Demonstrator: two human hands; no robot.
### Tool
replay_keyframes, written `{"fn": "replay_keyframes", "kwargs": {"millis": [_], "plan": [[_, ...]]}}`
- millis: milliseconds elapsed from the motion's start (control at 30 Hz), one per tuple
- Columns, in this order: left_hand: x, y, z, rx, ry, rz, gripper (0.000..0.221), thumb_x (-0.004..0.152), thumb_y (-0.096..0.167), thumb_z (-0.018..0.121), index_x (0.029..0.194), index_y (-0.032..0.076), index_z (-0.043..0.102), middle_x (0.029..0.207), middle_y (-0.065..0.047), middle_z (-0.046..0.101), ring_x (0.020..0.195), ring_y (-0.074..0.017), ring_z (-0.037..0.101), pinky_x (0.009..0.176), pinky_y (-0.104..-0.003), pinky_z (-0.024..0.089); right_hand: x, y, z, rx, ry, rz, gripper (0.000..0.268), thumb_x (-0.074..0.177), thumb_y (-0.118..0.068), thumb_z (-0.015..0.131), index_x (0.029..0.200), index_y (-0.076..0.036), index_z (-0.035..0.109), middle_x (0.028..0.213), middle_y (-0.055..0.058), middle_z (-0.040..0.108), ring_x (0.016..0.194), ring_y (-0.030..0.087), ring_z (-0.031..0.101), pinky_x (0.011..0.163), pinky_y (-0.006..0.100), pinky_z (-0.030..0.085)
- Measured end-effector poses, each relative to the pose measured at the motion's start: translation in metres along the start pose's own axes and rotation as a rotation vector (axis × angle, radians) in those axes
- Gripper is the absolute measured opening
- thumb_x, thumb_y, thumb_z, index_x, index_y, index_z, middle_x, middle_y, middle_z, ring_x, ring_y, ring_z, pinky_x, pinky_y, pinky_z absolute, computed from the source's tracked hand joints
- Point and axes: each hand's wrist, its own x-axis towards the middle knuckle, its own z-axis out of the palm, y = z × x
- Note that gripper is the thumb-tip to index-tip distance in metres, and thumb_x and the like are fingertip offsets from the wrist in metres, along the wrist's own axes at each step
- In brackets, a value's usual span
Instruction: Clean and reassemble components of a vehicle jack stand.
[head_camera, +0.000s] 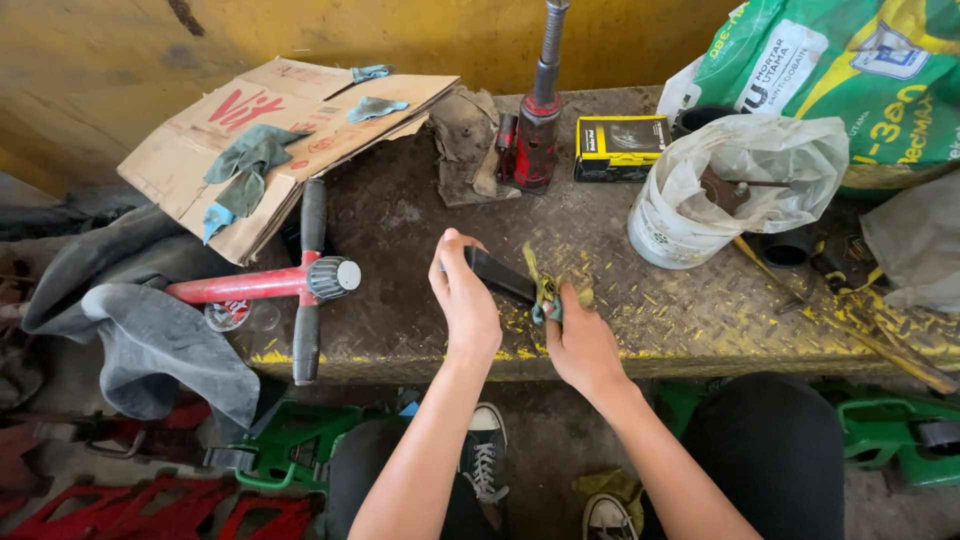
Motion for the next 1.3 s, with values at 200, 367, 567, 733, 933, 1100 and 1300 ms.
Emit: {"fn": "replay_keyframes", "kwargs": {"millis": [200,367,567,733,933,1100,1300], "plan": [[0.008,0.004,-0.003,-0.07,0.037,-0.08,0.039,0.103,0.041,0.052,0.079,0.01,0.055,0.075,0.002,0.046,0.072,-0.0114,0.041,0.067,-0.031,0.035,0.005,0.009,0.012,-0.059,0.032,0.0,0.044,0.099,-0.025,0.053,0.138,-0.007,0.043,0.082,0.03,0.069,0.08,0.052,0.067,0.072,0.061,0.053],[0.015,0.008,-0.002,-0.097,0.082,-0.121,0.038,0.1,0.044,0.056,0.08,0.011,0.054,0.078,0.003,0.047,0.076,-0.0115,0.043,0.07,-0.031,0.036,0.007,0.021,0.024,-0.077,0.082,-0.049,0.042,0.098,-0.023,0.054,0.135,-0.007,0.044,0.089,0.027,0.071,0.082,0.051,0.068,0.07,0.061,0.052],[0.016,0.011,-0.003,-0.105,0.174,-0.213,0.032,0.096,0.048,0.057,0.091,0.017,0.058,0.086,0.005,0.05,0.082,-0.0097,0.046,0.077,-0.028,0.04,0.013,0.017,0.018,-0.162,0.031,0.024,0.045,0.097,-0.021,0.053,0.138,-0.006,0.041,0.093,0.023,0.071,0.077,0.043,0.072,0.066,0.055,0.058],[0.02,0.001,-0.009,-0.13,0.143,-0.15,0.038,0.098,0.048,0.058,0.087,0.012,0.055,0.083,0.004,0.045,0.08,-0.0106,0.042,0.074,-0.03,0.037,0.019,0.022,0.0,-0.224,-0.037,0.107,0.039,0.102,-0.023,0.051,0.137,-0.005,0.047,0.099,0.021,0.072,0.083,0.04,0.074,0.074,0.053,0.059],[0.017,0.009,-0.003,-0.082,0.037,-0.073,0.042,0.099,0.044,0.061,0.077,0.009,0.056,0.074,0.006,0.046,0.072,-0.008,0.041,0.065,-0.029,0.034,0.018,0.002,-0.045,-0.396,-0.104,-0.097,0.053,0.093,-0.033,0.063,0.134,-0.002,0.05,0.131,0.032,0.053,0.097,0.046,0.067,0.084,0.051,0.057],[0.004,0.022,0.012,0.117,-0.106,0.055,0.034,0.094,0.031,0.076,0.077,0.009,0.057,0.071,0.008,0.05,0.066,-0.0031,0.04,0.057,-0.024,0.035,0.033,-0.009,-0.053,-0.313,-0.162,-0.299,0.063,0.082,-0.015,0.071,0.14,-0.001,0.048,0.123,0.027,0.061,0.102,0.047,0.066,0.087,0.052,0.055],[-0.003,0.03,0.015,0.132,-0.165,0.05,0.027,0.094,0.024,0.074,0.079,0.009,0.057,0.072,0.006,0.056,0.066,-0.0026,0.045,0.058,-0.023,0.039,0.048,0.027,-0.018,-0.265,-0.11,-0.315,0.057,0.077,-0.006,0.071,0.132,-0.009,0.056,0.121,0.026,0.063,0.099,0.046,0.067,0.085,0.051,0.056]]}}
